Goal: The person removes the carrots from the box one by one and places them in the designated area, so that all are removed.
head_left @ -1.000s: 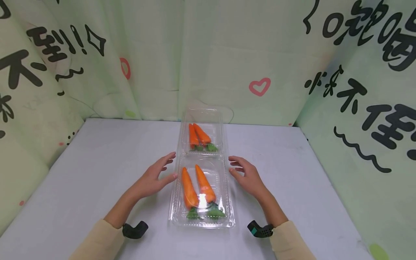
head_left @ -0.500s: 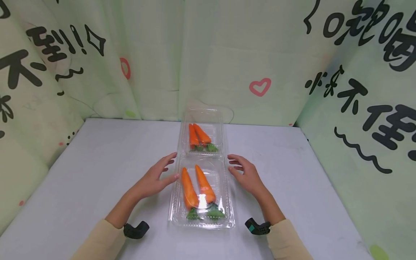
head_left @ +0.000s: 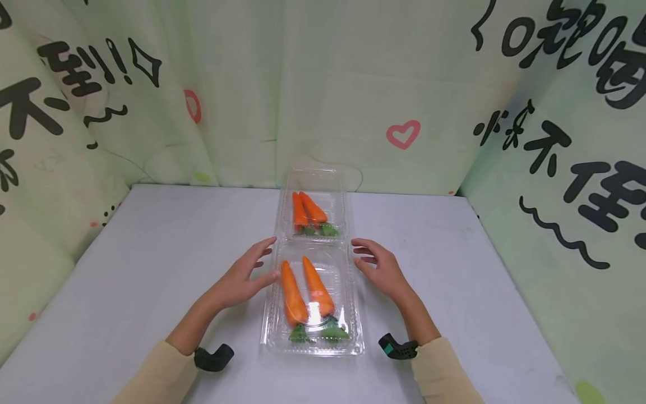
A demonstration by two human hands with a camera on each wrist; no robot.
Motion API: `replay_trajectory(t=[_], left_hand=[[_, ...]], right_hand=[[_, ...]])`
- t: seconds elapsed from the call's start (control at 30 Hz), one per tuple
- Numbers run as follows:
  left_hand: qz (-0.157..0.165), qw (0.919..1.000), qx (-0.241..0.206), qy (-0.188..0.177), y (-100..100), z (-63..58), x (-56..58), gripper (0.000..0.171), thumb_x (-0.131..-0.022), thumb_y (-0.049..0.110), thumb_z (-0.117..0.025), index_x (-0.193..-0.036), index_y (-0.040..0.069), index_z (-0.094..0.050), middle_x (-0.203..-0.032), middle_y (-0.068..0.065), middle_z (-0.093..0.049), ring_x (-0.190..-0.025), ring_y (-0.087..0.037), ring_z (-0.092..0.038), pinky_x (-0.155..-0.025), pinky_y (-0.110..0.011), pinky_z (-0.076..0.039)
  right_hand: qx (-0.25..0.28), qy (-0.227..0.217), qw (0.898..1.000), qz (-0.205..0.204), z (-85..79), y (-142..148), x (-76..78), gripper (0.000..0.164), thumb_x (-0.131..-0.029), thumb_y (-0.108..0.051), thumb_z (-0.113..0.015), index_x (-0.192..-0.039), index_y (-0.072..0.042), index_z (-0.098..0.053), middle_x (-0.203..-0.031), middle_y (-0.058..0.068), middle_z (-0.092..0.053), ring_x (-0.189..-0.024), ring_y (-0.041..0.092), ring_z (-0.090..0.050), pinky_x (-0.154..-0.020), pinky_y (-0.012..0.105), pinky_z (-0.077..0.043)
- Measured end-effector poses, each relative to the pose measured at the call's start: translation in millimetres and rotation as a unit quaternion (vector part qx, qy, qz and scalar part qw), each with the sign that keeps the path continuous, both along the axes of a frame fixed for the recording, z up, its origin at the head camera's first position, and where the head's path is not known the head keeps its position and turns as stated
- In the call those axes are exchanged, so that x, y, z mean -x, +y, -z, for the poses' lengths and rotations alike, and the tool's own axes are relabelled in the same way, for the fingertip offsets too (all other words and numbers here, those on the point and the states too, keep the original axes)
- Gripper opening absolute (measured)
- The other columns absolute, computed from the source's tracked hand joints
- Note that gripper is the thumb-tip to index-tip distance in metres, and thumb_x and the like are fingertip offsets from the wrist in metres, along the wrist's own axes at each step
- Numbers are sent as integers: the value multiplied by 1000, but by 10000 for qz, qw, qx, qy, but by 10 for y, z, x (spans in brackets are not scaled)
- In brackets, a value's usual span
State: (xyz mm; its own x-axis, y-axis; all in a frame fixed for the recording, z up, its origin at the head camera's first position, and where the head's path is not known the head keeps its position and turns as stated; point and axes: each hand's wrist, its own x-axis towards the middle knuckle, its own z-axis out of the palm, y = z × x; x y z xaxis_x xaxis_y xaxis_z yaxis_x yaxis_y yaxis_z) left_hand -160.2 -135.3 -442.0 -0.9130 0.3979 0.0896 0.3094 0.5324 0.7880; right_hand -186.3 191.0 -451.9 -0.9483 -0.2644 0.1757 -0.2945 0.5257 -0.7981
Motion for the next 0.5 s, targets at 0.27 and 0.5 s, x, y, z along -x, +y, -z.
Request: replay_trajectory(t=[0.27,0.5], left_hand=[[-10,10000,3,-21,26,1,13,72,-91,32,-63,-152,20,-26,-156,-10,-31,-135,-35,-43,-103,-52,-45],[-13,10000,-59,-61,49,7,23,73,-91,27,-64,-152,21,-26,-156,-11,-31,-135,-36,-43,-102,-53,-45]], right_hand=[[324,-119,9994,-85,20,-9,41,43,-93,-10,-61,-135,-6,-52,-137,18,-55,-122,39,-56,-99,49,-48],[97,-127,9999,43,42,-14,65,42,-93,-12,-61,-135,-9,-52,-136,14,-56,-121,34,-57,-98,46,-50]])
